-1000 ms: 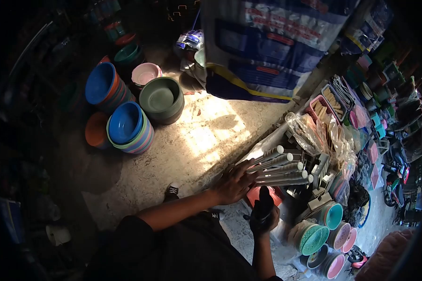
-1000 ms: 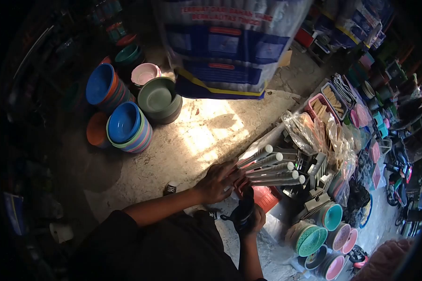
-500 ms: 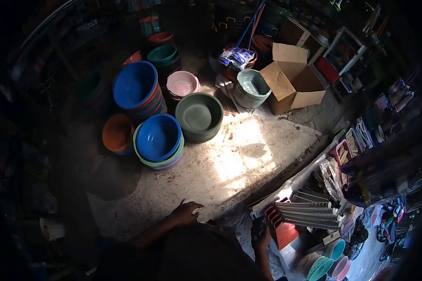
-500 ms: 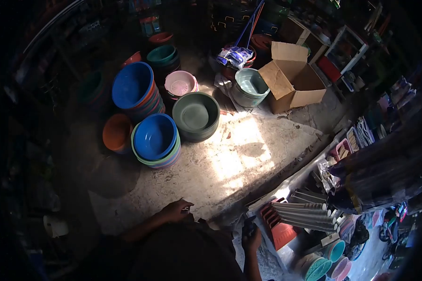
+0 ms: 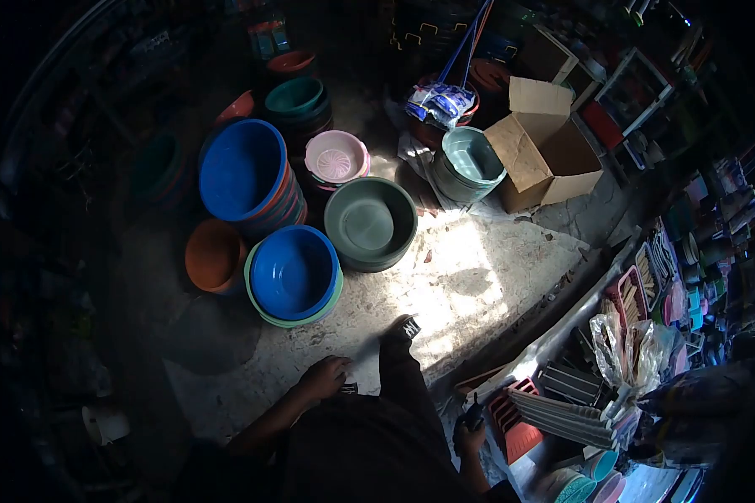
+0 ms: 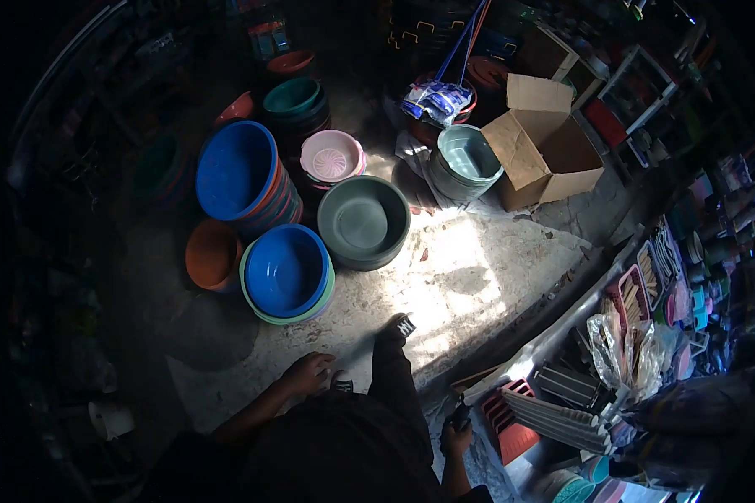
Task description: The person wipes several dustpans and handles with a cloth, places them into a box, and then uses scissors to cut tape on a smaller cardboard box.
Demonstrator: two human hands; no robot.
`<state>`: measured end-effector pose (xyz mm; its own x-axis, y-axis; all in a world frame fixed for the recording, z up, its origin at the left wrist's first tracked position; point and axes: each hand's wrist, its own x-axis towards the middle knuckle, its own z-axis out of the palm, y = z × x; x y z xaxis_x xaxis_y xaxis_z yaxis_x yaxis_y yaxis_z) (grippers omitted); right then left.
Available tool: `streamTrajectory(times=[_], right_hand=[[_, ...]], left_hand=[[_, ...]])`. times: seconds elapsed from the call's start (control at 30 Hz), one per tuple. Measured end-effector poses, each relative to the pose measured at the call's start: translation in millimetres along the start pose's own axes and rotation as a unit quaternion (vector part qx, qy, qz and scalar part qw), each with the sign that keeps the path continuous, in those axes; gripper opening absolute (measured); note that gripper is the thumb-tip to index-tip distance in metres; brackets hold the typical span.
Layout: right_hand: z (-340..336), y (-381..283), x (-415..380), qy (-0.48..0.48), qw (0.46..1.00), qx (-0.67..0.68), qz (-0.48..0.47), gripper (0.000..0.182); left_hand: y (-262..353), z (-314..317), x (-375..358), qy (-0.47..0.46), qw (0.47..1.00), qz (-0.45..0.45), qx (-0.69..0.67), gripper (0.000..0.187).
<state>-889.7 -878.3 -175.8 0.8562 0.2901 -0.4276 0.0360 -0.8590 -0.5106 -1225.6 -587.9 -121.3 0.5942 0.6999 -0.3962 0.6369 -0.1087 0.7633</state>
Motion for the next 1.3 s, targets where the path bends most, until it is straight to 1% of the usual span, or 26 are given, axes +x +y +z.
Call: streamTrajectory(times=[0.1,0.17,0.23,0.3,0.33,0.37,0.4,0.43,0.47,0.5,0.53,0.57,0.67,0.73,0.83,0.87,0.93,0.97,1.03,1.1,1.17,1.2,1.23,1.3], right_hand=[[3.1,-15.5,24.6,0.010,1.000,-0.013,-0.007,0.046],[20.7,-1.3,64.4,0.043,0.996,-0.079,-0.026,0.047],[16.5,-39.6,88.6,0.011,0.999,-0.045,0.028,0.049],[19.3,-77.7,128.4,0.006,0.999,-0.020,0.031,0.048],[20.7,-84.0,146.8,0.000,0.999,-0.003,0.036,0.048],[27.1,-94.8,171.8,0.003,1.000,0.007,0.016,0.048],[27.5,-114.0,194.7,0.010,1.000,0.020,-0.005,0.047],[24.2,-130.0,215.2,0.011,1.000,0.025,0.003,0.046],[19.4,-161.2,234.1,0.011,0.999,0.029,0.012,0.044],[18.0,-181.4,254.9,0.007,0.996,0.094,-0.008,0.044],[23.2,-188.4,281.4,0.025,0.993,0.101,-0.059,0.044],[14.5,-211.9,295.2,0.027,0.989,0.125,-0.068,0.044],[-15.5,-266.4,326.3,0.047,0.986,0.130,-0.089,0.042],[-31.2,-289.5,341.9,0.034,0.981,0.153,-0.115,0.039],[-52.9,-321.1,356.0,0.026,0.978,0.179,-0.107,0.038],[-49.8,-317.7,370.6,0.030,0.977,0.181,-0.104,0.038],[-44.0,-316.7,400.0,-0.006,0.943,0.332,-0.019,0.031],[-44.0,-317.3,413.8,-0.003,0.943,0.333,-0.017,0.031],[-49.3,-328.5,437.5,-0.020,0.909,0.411,0.070,0.027],[-53.1,-335.5,466.1,-0.010,0.906,0.415,0.078,0.026],[-53.9,-327.7,499.9,0.023,0.889,0.437,0.137,0.023],[-63.0,-326.0,512.6,0.015,0.902,0.392,0.180,0.022],[-71.2,-324.9,523.9,0.021,0.902,0.389,0.186,0.022],[-83.1,-313.7,539.4,0.027,0.853,0.445,0.270,0.024]], left_hand=[[6.4,-2.4,40.0,0.013,1.000,-0.006,-0.013,0.040],[16.5,-7.7,73.2,0.011,1.000,-0.002,-0.015,0.039],[26.8,-10.7,109.1,0.007,0.999,-0.013,-0.033,0.037],[43.4,-15.7,149.0,0.012,1.000,-0.016,-0.022,0.037],[52.9,-19.0,170.7,0.010,0.999,0.003,-0.045,0.038],[63.7,-21.7,190.0,-0.002,0.999,0.008,-0.039,0.038],[71.7,-22.5,213.0,0.012,0.998,0.024,-0.054,0.038],[79.5,-22.6,238.8,0.026,0.996,0.042,-0.070,0.038],[87.8,-24.1,262.6,0.019,0.995,0.026,-0.097,0.038],[104.5,-29.4,284.7,0.033,0.996,0.044,-0.072,0.037],[120.5,-35.5,307.2,0.032,0.996,0.053,-0.068,0.037],[131.5,-39.6,326.9,0.032,0.995,0.062,-0.065,0.036],[163.1,-48.1,379.2,0.036,0.993,0.082,-0.083,0.035],[181.4,-48.5,408.0,0.036,0.991,0.091,-0.090,0.034],[201.4,-46.5,447.2,0.030,0.988,0.105,-0.113,0.032],[207.1,-44.9,460.0,0.011,0.989,0.087,-0.118,0.031],[218.4,-40.9,490.0,-0.021,0.990,0.047,-0.131,0.031],[223.9,-38.5,504.3,-0.025,0.990,0.049,-0.130,0.031],[237.4,-34.2,536.2,-0.039,0.991,0.031,-0.126,0.031],[250.9,-29.4,574.5,-0.053,0.989,0.025,-0.133,0.033],[260.8,-21.7,616.9,-0.080,0.987,0.002,-0.142,0.034],[267.8,-18.7,638.6,-0.084,0.987,0.001,-0.140,0.035],[275.5,-16.1,661.5,-0.079,0.988,0.052,-0.122,0.034],[294.0,-10.7,702.4,-0.090,0.981,0.051,-0.166,0.036]])
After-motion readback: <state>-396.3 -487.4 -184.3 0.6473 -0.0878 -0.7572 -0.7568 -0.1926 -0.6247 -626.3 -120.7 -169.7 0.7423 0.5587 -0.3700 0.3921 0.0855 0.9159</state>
